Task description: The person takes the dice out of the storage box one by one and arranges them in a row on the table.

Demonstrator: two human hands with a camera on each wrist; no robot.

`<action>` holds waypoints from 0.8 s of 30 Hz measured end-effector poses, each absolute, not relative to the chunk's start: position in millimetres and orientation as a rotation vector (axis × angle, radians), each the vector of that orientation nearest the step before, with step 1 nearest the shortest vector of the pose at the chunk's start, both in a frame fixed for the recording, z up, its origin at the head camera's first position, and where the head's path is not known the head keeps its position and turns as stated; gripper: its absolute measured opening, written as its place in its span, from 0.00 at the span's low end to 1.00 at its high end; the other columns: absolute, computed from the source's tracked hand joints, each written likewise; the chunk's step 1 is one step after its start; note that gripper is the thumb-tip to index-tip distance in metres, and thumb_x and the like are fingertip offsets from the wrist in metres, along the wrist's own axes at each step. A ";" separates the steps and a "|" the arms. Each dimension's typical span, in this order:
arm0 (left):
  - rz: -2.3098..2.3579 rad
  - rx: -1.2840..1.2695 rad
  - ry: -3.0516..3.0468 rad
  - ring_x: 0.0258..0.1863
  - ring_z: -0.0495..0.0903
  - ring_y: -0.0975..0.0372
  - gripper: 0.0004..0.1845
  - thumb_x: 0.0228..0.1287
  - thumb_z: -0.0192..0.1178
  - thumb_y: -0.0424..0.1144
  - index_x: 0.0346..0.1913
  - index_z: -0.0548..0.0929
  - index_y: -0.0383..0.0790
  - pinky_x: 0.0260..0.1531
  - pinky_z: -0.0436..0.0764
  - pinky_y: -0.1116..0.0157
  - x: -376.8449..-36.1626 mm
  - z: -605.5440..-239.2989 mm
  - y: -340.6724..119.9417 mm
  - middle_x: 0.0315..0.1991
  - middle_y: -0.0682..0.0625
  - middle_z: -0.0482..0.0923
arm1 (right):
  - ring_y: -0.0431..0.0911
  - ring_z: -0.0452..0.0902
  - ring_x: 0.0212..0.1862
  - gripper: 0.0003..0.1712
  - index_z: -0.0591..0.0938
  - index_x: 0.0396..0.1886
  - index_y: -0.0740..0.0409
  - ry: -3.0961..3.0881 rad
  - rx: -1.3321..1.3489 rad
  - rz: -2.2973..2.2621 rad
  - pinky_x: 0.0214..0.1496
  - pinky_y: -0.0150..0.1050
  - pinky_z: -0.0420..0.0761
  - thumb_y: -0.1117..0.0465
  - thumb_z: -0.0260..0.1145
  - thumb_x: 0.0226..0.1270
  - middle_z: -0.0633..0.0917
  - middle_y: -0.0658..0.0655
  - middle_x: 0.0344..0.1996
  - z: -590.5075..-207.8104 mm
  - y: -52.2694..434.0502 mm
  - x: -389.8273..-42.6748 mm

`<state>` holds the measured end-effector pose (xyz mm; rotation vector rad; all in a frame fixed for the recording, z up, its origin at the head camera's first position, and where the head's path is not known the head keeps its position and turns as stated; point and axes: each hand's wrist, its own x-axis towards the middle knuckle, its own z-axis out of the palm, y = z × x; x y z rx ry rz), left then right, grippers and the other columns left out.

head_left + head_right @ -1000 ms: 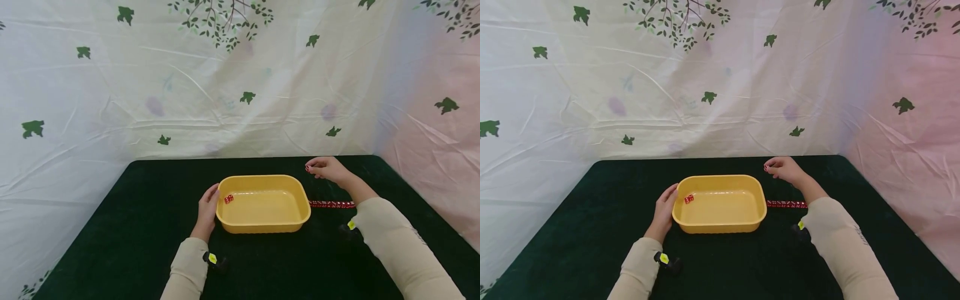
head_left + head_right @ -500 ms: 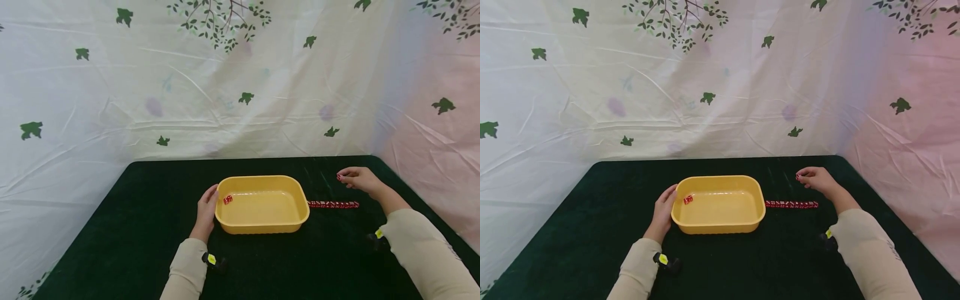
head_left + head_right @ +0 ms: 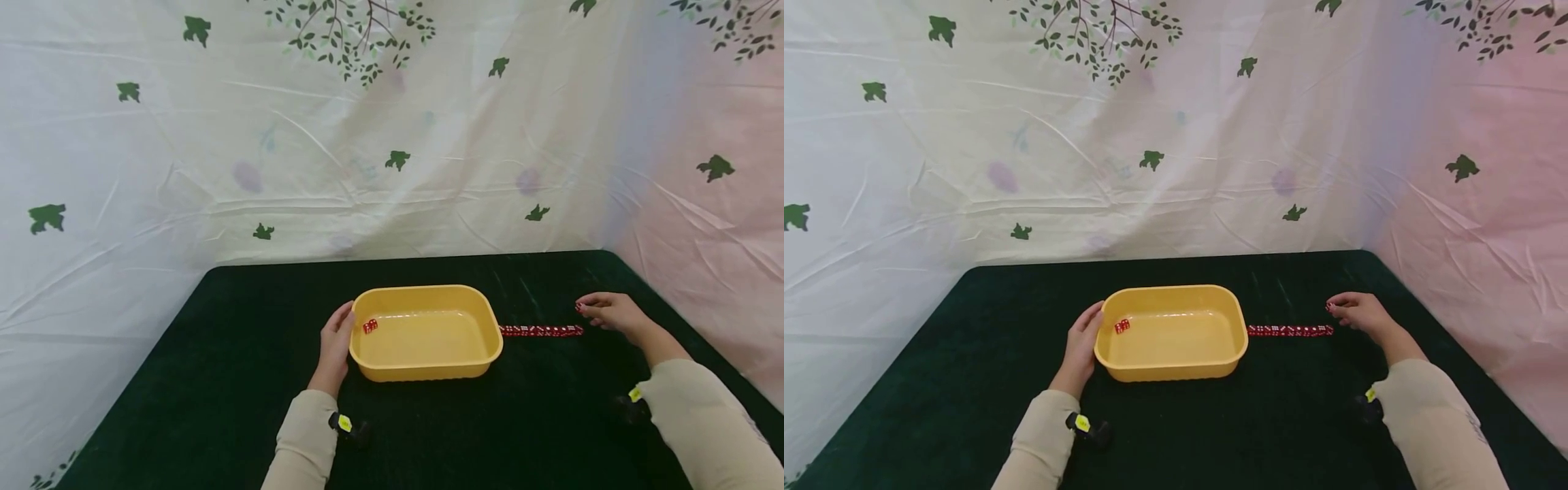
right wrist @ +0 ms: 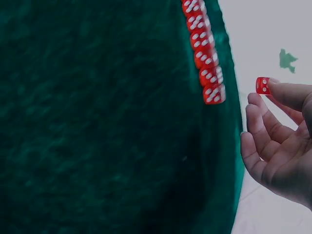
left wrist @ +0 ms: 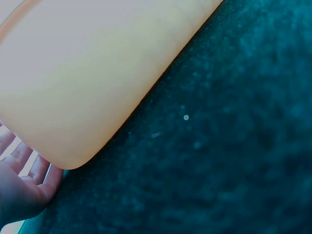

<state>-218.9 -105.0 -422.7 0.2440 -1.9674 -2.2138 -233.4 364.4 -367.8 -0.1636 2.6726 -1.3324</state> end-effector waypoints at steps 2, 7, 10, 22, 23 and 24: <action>-2.215 0.248 -1.970 0.50 0.67 0.58 0.19 0.63 0.47 0.46 0.56 0.68 0.46 0.49 0.68 0.62 -219.1 -422.6 -104.7 0.55 0.49 0.65 | 0.49 0.73 0.36 0.26 0.65 0.50 0.76 2.654 -0.128 -1.341 0.36 0.41 0.74 0.55 0.50 0.65 0.75 0.66 0.40 -374.0 368.9 -231.9; -2.227 0.224 -1.967 0.51 0.67 0.56 0.20 0.63 0.47 0.45 0.57 0.67 0.44 0.50 0.67 0.61 -217.6 -422.1 -104.7 0.55 0.47 0.64 | 0.46 0.72 0.35 0.25 0.66 0.50 0.75 2.626 -0.055 -1.367 0.34 0.39 0.74 0.56 0.50 0.64 0.77 0.60 0.38 -388.2 375.9 -228.0; -2.231 0.219 -1.964 0.51 0.67 0.57 0.19 0.63 0.47 0.44 0.56 0.67 0.44 0.50 0.67 0.61 -217.2 -422.2 -104.9 0.55 0.47 0.65 | 0.45 0.72 0.34 0.25 0.66 0.50 0.75 2.625 -0.039 -1.382 0.33 0.39 0.74 0.56 0.51 0.64 0.77 0.58 0.37 -394.0 377.9 -225.8; -2.224 0.243 -1.976 0.51 0.66 0.59 0.19 0.63 0.47 0.45 0.56 0.67 0.46 0.50 0.67 0.62 -219.0 -421.3 -106.3 0.55 0.49 0.64 | 0.46 0.71 0.38 0.27 0.67 0.50 0.74 2.664 -0.045 -1.334 0.37 0.39 0.70 0.53 0.51 0.64 0.75 0.60 0.39 -403.2 380.3 -223.9; -2.225 0.237 -1.974 0.51 0.66 0.59 0.19 0.63 0.47 0.45 0.57 0.67 0.46 0.50 0.67 0.62 -219.2 -421.3 -106.4 0.55 0.49 0.64 | 0.47 0.71 0.39 0.27 0.67 0.50 0.74 2.665 -0.050 -1.332 0.38 0.39 0.70 0.53 0.51 0.64 0.75 0.61 0.40 -403.7 380.6 -224.0; -2.226 0.231 -1.974 0.51 0.66 0.58 0.19 0.63 0.47 0.45 0.57 0.67 0.46 0.50 0.67 0.62 -219.5 -421.2 -106.6 0.55 0.49 0.64 | 0.48 0.71 0.39 0.27 0.67 0.50 0.74 2.665 -0.052 -1.331 0.39 0.41 0.70 0.53 0.51 0.64 0.74 0.61 0.40 -404.3 381.1 -224.1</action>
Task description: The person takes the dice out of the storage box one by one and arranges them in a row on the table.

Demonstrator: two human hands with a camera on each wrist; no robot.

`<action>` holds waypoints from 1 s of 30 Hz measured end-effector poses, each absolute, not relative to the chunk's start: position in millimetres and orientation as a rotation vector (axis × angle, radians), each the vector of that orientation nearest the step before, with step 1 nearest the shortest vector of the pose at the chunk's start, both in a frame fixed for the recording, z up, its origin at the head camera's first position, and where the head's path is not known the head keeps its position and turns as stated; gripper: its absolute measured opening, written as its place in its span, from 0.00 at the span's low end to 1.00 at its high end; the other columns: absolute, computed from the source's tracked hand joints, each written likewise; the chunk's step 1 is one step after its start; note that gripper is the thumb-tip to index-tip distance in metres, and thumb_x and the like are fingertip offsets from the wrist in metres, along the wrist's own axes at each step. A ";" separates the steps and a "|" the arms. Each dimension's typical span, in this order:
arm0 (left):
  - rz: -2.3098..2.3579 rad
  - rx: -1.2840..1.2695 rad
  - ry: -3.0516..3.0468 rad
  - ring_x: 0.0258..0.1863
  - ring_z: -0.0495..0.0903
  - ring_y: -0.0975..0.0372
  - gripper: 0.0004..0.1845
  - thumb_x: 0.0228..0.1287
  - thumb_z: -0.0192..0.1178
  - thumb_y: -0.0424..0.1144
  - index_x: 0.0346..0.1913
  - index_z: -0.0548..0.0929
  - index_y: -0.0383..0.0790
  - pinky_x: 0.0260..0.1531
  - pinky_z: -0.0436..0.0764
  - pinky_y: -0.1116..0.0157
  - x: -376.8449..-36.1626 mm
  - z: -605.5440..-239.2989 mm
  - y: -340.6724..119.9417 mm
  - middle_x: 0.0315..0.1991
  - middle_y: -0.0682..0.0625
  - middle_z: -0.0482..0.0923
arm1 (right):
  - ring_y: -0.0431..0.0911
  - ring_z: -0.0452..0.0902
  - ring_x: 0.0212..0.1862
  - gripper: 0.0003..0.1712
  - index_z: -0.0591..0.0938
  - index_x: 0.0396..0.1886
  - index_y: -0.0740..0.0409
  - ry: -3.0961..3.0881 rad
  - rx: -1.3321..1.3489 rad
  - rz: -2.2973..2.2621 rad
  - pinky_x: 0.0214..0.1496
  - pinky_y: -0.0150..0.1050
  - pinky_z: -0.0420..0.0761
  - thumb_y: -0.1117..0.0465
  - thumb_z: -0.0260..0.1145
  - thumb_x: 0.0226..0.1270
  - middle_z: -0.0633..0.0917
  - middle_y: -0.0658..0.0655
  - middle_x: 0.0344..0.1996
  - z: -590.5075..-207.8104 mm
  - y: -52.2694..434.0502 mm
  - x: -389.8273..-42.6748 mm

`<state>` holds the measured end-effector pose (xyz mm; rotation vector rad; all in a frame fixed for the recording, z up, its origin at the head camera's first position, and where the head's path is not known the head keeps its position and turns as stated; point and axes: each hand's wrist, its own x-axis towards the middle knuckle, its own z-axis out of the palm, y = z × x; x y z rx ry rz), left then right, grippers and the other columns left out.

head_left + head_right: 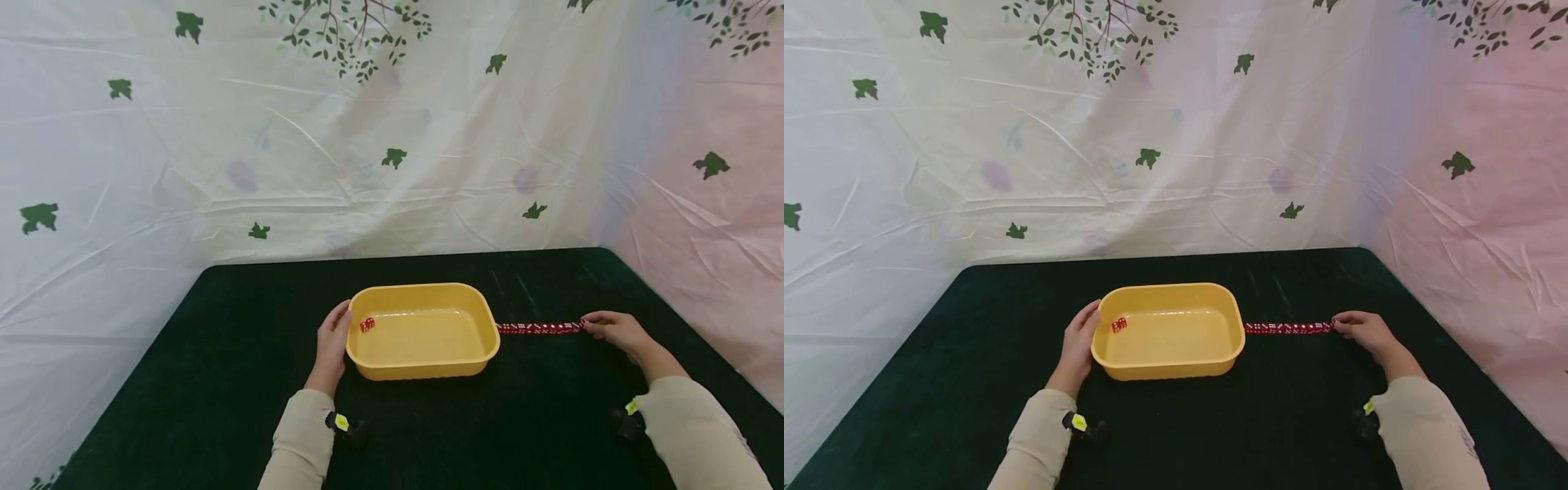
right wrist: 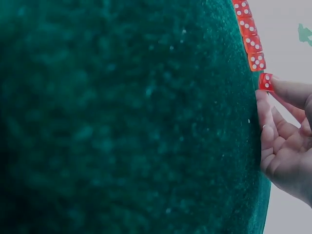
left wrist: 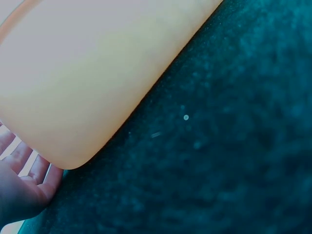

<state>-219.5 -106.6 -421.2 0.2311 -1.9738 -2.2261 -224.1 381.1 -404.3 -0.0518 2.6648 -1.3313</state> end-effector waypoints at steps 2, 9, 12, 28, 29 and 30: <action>-2.223 0.236 -1.979 0.51 0.66 0.59 0.19 0.63 0.47 0.45 0.56 0.67 0.46 0.50 0.67 0.62 -219.5 -421.3 -107.1 0.55 0.50 0.64 | 0.51 0.70 0.41 0.28 0.67 0.50 0.74 2.656 -0.053 -1.334 0.41 0.46 0.70 0.52 0.51 0.64 0.74 0.63 0.42 -405.0 381.1 -224.1; -2.218 0.234 -1.979 0.51 0.66 0.59 0.19 0.63 0.47 0.46 0.56 0.67 0.47 0.49 0.67 0.62 -219.3 -422.7 -108.5 0.55 0.50 0.64 | 0.55 0.66 0.44 0.28 0.68 0.50 0.73 2.638 -0.050 -1.351 0.43 0.50 0.67 0.52 0.52 0.63 0.70 0.66 0.45 -406.0 378.0 -224.3; -2.222 0.228 -1.977 0.51 0.66 0.59 0.19 0.63 0.47 0.46 0.56 0.67 0.47 0.49 0.67 0.62 -218.9 -422.9 -108.7 0.55 0.50 0.64 | 0.54 0.66 0.44 0.27 0.68 0.50 0.73 2.624 -0.045 -1.371 0.42 0.47 0.67 0.53 0.53 0.63 0.70 0.65 0.44 -406.5 376.0 -223.8; -2.232 0.236 -1.968 0.50 0.67 0.60 0.18 0.63 0.47 0.45 0.56 0.68 0.47 0.49 0.68 0.63 -220.5 -422.8 -107.5 0.54 0.51 0.65 | 0.56 0.62 0.46 0.29 0.66 0.53 0.71 2.598 -0.016 -1.373 0.43 0.50 0.64 0.52 0.53 0.62 0.68 0.67 0.46 -409.8 378.2 -225.1; -2.233 0.235 -1.967 0.50 0.67 0.60 0.18 0.63 0.47 0.45 0.56 0.68 0.47 0.49 0.68 0.63 -220.8 -422.9 -107.1 0.54 0.51 0.65 | 0.56 0.62 0.46 0.29 0.66 0.53 0.71 2.596 -0.013 -1.370 0.44 0.51 0.64 0.51 0.53 0.62 0.68 0.67 0.47 -409.4 378.2 -224.8; -2.236 0.227 -1.965 0.50 0.67 0.60 0.19 0.63 0.47 0.45 0.56 0.68 0.46 0.49 0.68 0.63 -221.0 -422.9 -106.6 0.54 0.50 0.65 | 0.57 0.61 0.47 0.29 0.66 0.54 0.71 2.596 -0.011 -1.365 0.44 0.52 0.64 0.51 0.53 0.63 0.67 0.68 0.48 -408.8 378.3 -224.1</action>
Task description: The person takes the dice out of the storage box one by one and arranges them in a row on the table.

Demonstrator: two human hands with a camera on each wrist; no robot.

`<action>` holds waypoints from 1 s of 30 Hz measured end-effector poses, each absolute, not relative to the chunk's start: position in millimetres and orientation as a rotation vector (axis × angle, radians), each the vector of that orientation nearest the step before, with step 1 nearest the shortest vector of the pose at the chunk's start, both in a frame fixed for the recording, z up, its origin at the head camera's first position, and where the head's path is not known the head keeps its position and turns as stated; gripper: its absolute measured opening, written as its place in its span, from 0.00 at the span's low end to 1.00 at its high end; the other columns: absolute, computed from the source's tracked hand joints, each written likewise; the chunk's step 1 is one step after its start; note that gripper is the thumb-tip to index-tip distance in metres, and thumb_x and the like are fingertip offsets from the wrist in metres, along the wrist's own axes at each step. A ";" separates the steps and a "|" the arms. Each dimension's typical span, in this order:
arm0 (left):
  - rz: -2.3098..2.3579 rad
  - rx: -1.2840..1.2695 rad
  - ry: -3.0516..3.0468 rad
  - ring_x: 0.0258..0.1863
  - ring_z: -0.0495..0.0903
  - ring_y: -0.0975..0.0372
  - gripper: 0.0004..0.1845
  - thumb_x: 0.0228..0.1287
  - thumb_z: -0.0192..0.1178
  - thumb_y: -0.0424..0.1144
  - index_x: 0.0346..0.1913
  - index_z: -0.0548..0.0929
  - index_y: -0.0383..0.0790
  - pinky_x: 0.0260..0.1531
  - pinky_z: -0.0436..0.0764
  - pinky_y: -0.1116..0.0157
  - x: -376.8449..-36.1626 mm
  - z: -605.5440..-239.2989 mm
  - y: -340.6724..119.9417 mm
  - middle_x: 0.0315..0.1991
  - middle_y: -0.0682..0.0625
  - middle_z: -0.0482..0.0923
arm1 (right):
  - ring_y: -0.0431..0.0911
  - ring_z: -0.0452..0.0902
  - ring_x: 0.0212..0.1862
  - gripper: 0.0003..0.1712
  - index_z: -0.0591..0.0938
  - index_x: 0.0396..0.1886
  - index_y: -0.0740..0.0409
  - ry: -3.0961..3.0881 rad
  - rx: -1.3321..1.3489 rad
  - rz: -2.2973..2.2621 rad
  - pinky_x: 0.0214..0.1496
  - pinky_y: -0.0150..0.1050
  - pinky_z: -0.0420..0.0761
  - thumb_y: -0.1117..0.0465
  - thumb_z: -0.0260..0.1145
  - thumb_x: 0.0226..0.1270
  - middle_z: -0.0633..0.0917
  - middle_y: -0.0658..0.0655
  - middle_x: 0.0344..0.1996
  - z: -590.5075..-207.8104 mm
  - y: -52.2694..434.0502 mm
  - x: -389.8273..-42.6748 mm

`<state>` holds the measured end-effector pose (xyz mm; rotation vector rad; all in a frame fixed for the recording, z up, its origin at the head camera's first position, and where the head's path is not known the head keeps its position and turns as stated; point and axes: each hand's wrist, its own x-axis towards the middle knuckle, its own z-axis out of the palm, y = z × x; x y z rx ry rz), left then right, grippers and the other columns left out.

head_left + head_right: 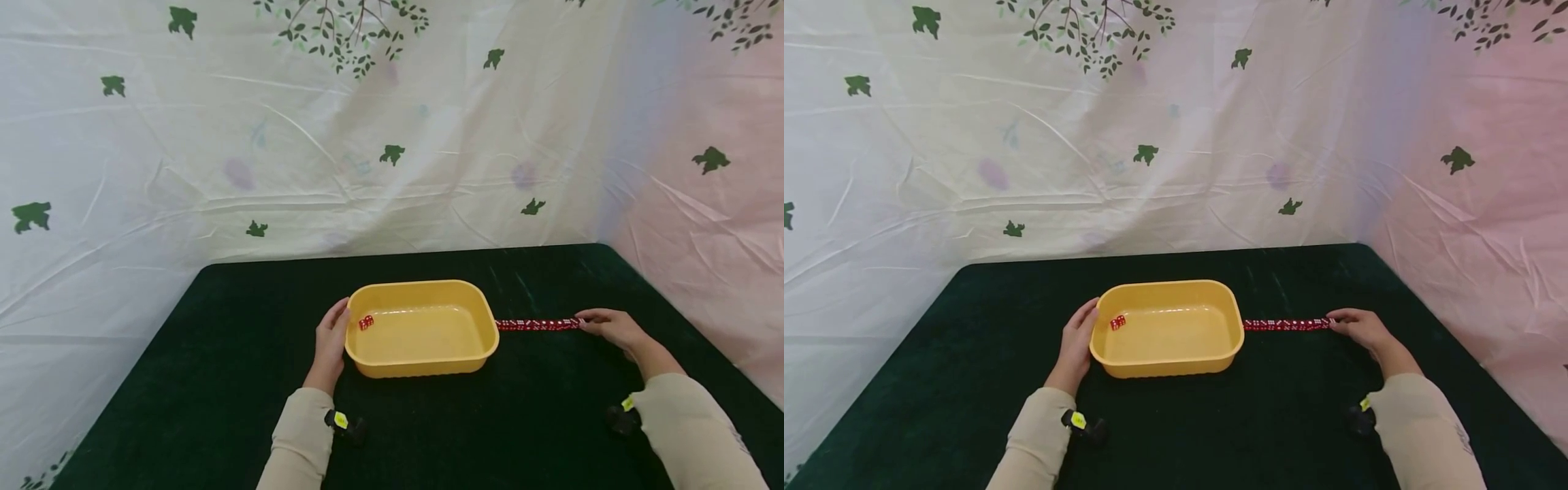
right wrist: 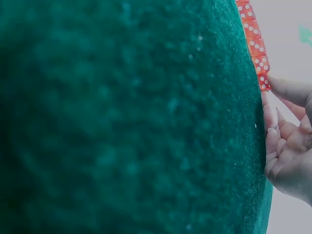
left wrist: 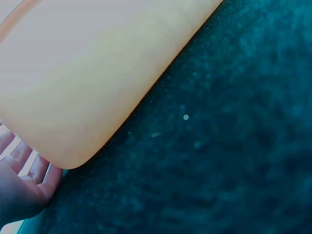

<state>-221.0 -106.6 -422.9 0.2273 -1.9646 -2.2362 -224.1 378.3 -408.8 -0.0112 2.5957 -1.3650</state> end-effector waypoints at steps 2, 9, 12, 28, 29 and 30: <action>-2.243 0.219 -1.963 0.50 0.67 0.59 0.19 0.63 0.47 0.45 0.56 0.68 0.46 0.49 0.68 0.63 -221.3 -423.1 -105.6 0.54 0.49 0.65 | 0.58 0.61 0.47 0.29 0.65 0.54 0.72 2.601 -0.023 -1.353 0.45 0.52 0.64 0.52 0.52 0.63 0.66 0.69 0.48 -407.1 378.5 -223.0; -2.233 0.201 -1.983 0.51 0.67 0.58 0.19 0.64 0.47 0.45 0.57 0.67 0.45 0.50 0.67 0.62 -221.2 -424.0 -104.4 0.55 0.48 0.65 | 0.52 0.67 0.42 0.29 0.66 0.52 0.73 2.596 -0.066 -1.265 0.40 0.45 0.68 0.52 0.55 0.62 0.72 0.64 0.44 -400.6 382.1 -223.9; -2.228 0.202 -1.984 0.51 0.67 0.58 0.20 0.63 0.47 0.45 0.57 0.67 0.45 0.50 0.67 0.62 -221.7 -423.9 -105.8 0.55 0.49 0.65 | 0.49 0.70 0.39 0.30 0.65 0.53 0.74 2.560 -0.051 -1.222 0.39 0.42 0.71 0.53 0.55 0.61 0.73 0.62 0.42 -393.9 384.1 -228.1; -2.222 0.219 -1.997 0.50 0.67 0.60 0.20 0.63 0.47 0.47 0.57 0.66 0.47 0.50 0.67 0.64 -222.0 -423.8 -109.4 0.55 0.51 0.64 | 0.53 0.71 0.43 0.32 0.56 0.58 0.76 2.567 -0.109 -1.214 0.46 0.50 0.70 0.52 0.48 0.66 0.73 0.67 0.47 -343.0 371.6 -248.5; -2.222 0.217 -1.996 0.50 0.67 0.60 0.20 0.63 0.47 0.47 0.57 0.66 0.47 0.50 0.66 0.64 -221.9 -423.8 -109.6 0.55 0.51 0.64 | 0.52 0.72 0.43 0.33 0.56 0.58 0.75 2.571 -0.113 -1.217 0.46 0.51 0.70 0.52 0.48 0.66 0.73 0.65 0.46 -340.3 369.5 -250.1; -2.222 0.221 -1.997 0.50 0.67 0.60 0.20 0.63 0.47 0.48 0.57 0.66 0.48 0.50 0.66 0.64 -221.7 -423.9 -109.8 0.55 0.51 0.64 | 0.51 0.72 0.42 0.33 0.56 0.58 0.75 2.574 -0.118 -1.219 0.47 0.51 0.69 0.52 0.48 0.66 0.74 0.64 0.45 -337.7 367.3 -251.7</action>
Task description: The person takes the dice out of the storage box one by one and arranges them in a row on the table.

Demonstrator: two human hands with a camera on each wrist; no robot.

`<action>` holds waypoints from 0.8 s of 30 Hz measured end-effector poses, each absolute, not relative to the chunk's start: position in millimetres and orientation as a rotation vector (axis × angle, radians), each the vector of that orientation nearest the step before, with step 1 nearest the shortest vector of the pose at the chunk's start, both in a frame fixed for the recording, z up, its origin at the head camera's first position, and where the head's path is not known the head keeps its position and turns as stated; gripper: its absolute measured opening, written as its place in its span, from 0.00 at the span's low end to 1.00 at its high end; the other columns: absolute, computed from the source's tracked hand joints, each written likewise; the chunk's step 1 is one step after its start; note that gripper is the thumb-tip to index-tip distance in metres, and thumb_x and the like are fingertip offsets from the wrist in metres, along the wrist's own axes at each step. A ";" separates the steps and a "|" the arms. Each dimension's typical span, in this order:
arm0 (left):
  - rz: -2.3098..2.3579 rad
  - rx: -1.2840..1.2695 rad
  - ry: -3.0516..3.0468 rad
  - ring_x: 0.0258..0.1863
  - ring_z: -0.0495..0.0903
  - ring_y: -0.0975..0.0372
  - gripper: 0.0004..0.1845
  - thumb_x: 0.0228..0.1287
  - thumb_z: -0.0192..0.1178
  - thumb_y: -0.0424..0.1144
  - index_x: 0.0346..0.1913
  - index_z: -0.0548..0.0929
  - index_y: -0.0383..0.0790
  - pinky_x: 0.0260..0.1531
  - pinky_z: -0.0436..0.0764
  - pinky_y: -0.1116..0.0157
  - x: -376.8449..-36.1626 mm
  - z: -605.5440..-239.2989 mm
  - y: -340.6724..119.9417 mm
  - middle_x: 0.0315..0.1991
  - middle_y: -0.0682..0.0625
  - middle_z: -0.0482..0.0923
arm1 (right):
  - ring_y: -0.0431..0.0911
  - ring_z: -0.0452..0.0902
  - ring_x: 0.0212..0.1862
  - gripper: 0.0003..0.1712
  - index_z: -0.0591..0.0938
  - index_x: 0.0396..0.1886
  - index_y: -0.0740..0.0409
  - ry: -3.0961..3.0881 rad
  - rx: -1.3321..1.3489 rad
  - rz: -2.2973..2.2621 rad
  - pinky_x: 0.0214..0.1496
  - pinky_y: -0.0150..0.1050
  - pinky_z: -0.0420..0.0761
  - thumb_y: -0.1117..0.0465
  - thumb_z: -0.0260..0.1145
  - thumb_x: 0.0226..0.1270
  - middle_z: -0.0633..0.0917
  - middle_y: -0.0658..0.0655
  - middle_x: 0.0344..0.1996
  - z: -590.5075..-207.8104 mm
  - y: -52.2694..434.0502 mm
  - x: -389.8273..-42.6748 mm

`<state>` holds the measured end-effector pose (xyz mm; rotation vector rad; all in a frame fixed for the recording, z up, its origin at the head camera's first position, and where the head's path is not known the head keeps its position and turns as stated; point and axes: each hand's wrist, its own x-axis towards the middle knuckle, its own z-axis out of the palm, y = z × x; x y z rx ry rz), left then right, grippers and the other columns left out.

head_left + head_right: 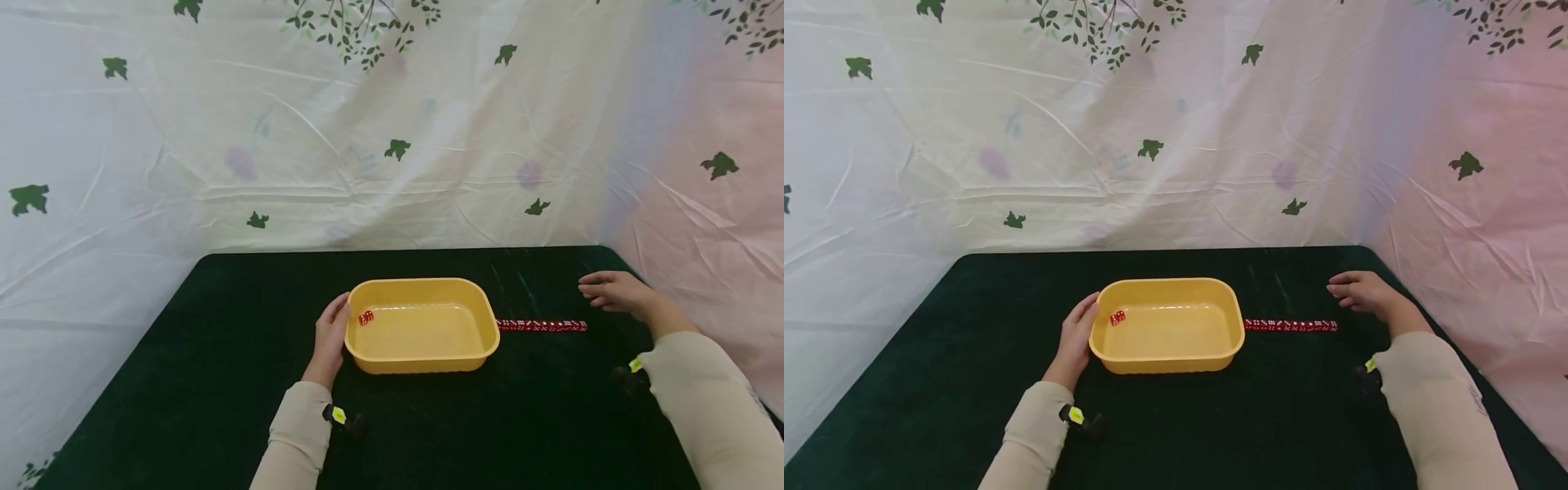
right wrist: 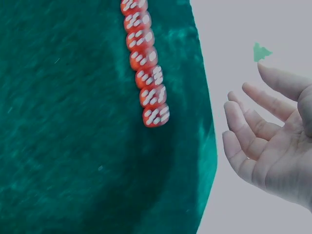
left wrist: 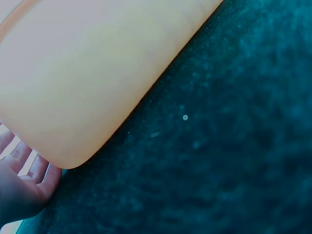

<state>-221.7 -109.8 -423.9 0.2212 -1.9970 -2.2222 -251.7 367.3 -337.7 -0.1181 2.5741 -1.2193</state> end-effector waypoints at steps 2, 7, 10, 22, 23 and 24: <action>-2.225 0.223 -1.997 0.50 0.67 0.60 0.21 0.63 0.47 0.48 0.57 0.66 0.48 0.50 0.66 0.64 -221.3 -422.6 -109.5 0.55 0.51 0.64 | 0.48 0.73 0.40 0.33 0.57 0.57 0.75 2.588 -0.129 -1.220 0.47 0.50 0.70 0.51 0.48 0.65 0.75 0.61 0.44 -332.0 362.2 -254.4; -2.229 0.234 -2.000 0.50 0.67 0.60 0.21 0.62 0.47 0.48 0.57 0.66 0.48 0.50 0.67 0.65 -220.9 -420.8 -109.5 0.55 0.52 0.64 | 0.45 0.74 0.37 0.32 0.60 0.56 0.74 2.649 -0.154 -1.236 0.46 0.48 0.71 0.51 0.50 0.64 0.77 0.57 0.40 -318.6 344.7 -261.0; -2.226 0.243 -2.003 0.50 0.67 0.60 0.21 0.62 0.47 0.49 0.57 0.66 0.48 0.50 0.67 0.65 -220.4 -421.4 -109.6 0.55 0.52 0.64 | 0.43 0.74 0.36 0.32 0.61 0.56 0.73 2.688 -0.164 -1.251 0.46 0.46 0.71 0.50 0.50 0.64 0.77 0.56 0.39 -312.7 332.3 -266.0; -2.215 0.241 -1.998 0.50 0.67 0.59 0.21 0.63 0.47 0.48 0.57 0.66 0.47 0.50 0.67 0.63 -221.6 -423.8 -109.7 0.55 0.50 0.64 | 0.48 0.72 0.39 0.30 0.64 0.56 0.68 2.713 -0.208 -1.291 0.45 0.41 0.72 0.49 0.51 0.63 0.73 0.64 0.44 -303.1 273.4 -289.6; -2.216 0.240 -1.999 0.50 0.67 0.59 0.21 0.63 0.47 0.48 0.57 0.66 0.47 0.50 0.67 0.63 -221.9 -424.2 -109.5 0.55 0.50 0.64 | 0.49 0.72 0.40 0.30 0.64 0.56 0.68 2.713 -0.212 -1.292 0.46 0.42 0.72 0.49 0.51 0.63 0.73 0.64 0.44 -303.0 268.1 -290.9; -2.213 0.240 -2.000 0.50 0.67 0.59 0.21 0.62 0.47 0.48 0.57 0.66 0.47 0.50 0.67 0.63 -222.1 -424.4 -109.4 0.55 0.50 0.64 | 0.50 0.72 0.40 0.29 0.65 0.56 0.68 2.714 -0.216 -1.299 0.46 0.43 0.71 0.50 0.52 0.63 0.73 0.65 0.45 -303.2 262.6 -292.2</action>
